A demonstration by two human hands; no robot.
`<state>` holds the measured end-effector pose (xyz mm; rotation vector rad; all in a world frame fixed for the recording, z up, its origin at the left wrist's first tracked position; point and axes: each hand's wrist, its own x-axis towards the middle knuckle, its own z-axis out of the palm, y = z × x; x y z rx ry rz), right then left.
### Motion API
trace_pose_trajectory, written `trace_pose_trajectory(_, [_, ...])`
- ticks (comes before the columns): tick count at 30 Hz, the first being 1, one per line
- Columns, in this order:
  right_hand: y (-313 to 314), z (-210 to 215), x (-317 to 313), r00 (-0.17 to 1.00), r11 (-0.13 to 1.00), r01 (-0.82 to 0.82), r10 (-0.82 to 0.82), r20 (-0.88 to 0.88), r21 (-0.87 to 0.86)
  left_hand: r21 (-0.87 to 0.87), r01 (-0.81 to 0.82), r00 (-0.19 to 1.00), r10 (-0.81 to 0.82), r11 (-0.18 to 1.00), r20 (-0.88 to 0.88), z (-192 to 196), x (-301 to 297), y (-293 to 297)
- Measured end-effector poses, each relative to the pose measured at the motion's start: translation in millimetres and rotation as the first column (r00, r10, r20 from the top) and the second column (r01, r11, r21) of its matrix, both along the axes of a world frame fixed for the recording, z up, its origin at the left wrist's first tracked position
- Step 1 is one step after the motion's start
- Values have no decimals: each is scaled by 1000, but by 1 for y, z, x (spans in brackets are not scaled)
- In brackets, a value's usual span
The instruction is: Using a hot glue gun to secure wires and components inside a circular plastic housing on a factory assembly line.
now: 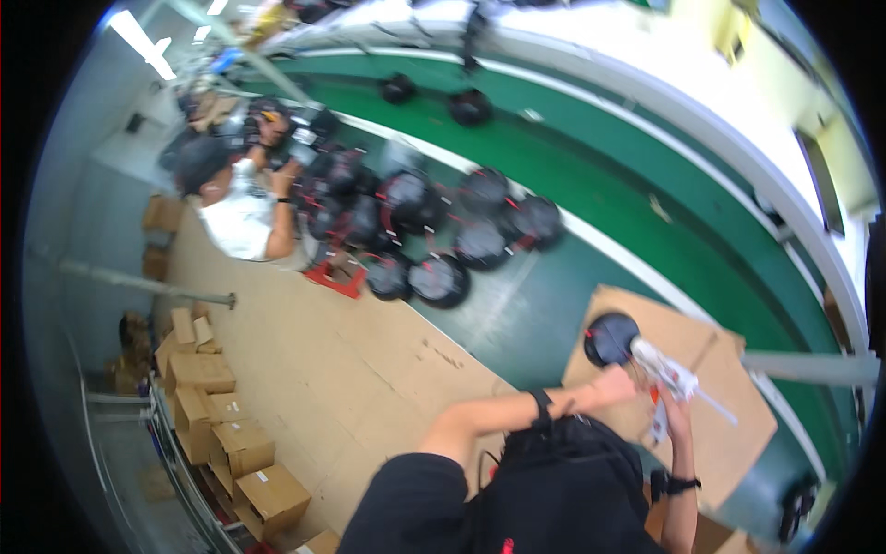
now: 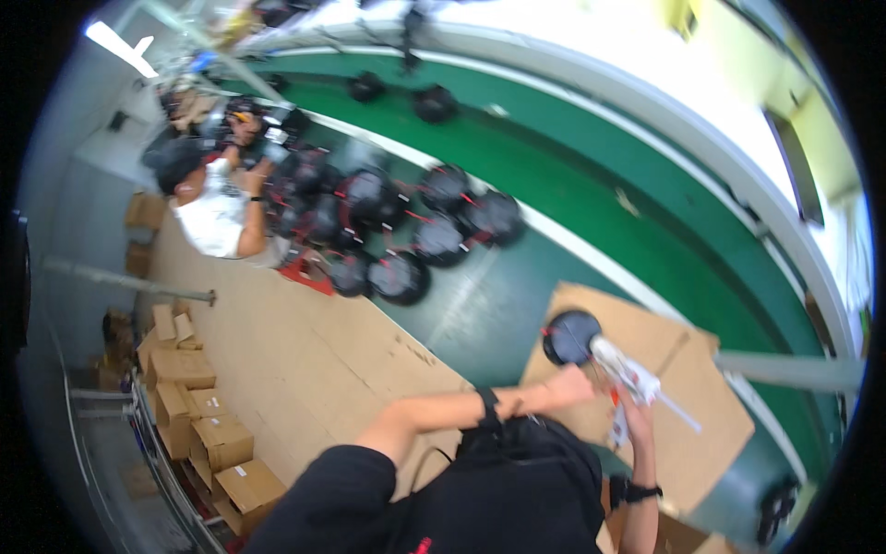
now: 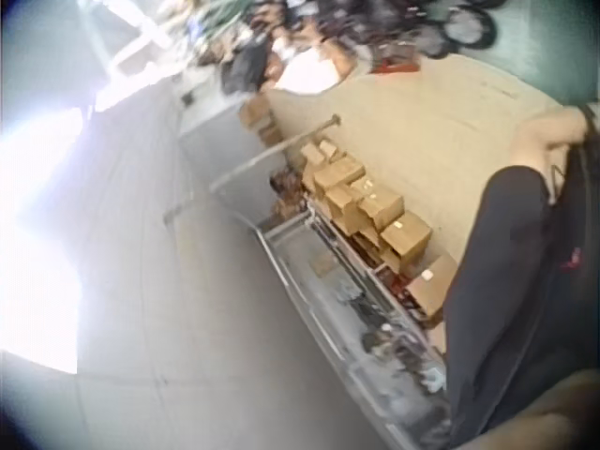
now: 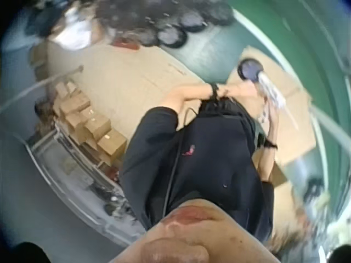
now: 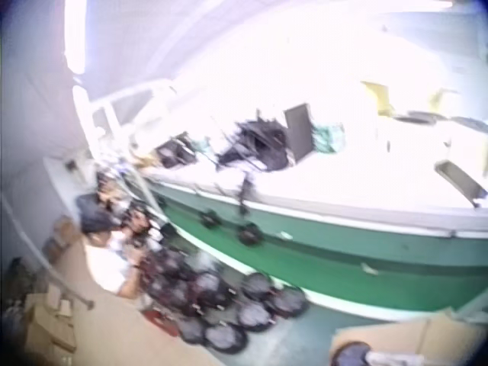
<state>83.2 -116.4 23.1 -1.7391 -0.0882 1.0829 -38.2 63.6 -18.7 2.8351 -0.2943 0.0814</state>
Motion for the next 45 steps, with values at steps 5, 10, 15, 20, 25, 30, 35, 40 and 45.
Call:
trace_pose_trajectory(5, [13,6,-3,989,980,-150,147,34,129,106,-7,997,-2,994,82,-18,-18,4])
trace_pose_trajectory(10, [5,8,-1,983,978,-167,155,102,128,-17,-100,988,101,995,113,14,-32,20])
trace_pose_trajectory(15, [8,2,-5,992,980,-122,115,53,155,-98,-214,963,226,972,147,45,-39,54])
trace_pose_trajectory(20, [8,9,-11,991,986,-126,120,65,107,-225,-283,938,318,932,137,47,-31,69])
trace_pose_trajectory(25, [11,6,-12,985,981,-156,146,88,112,-240,-461,885,462,854,-56,60,-34,78])
trace_pose_trajectory(30, [6,12,-21,978,979,-165,146,152,120,-176,-405,914,395,897,-91,61,-17,96])
trace_pose_trajectory(35, [-9,15,-33,962,987,-145,124,244,72,-158,-300,954,294,941,-62,57,5,104])
trace_pose_trajectory(40, [2,72,-53,892,973,-177,222,394,-150,46,-130,991,131,990,-20,64,29,113])
trace_pose_trajectory(45, [14,47,-40,865,932,-338,362,347,-128,-7,-69,997,68,998,-42,73,45,157])
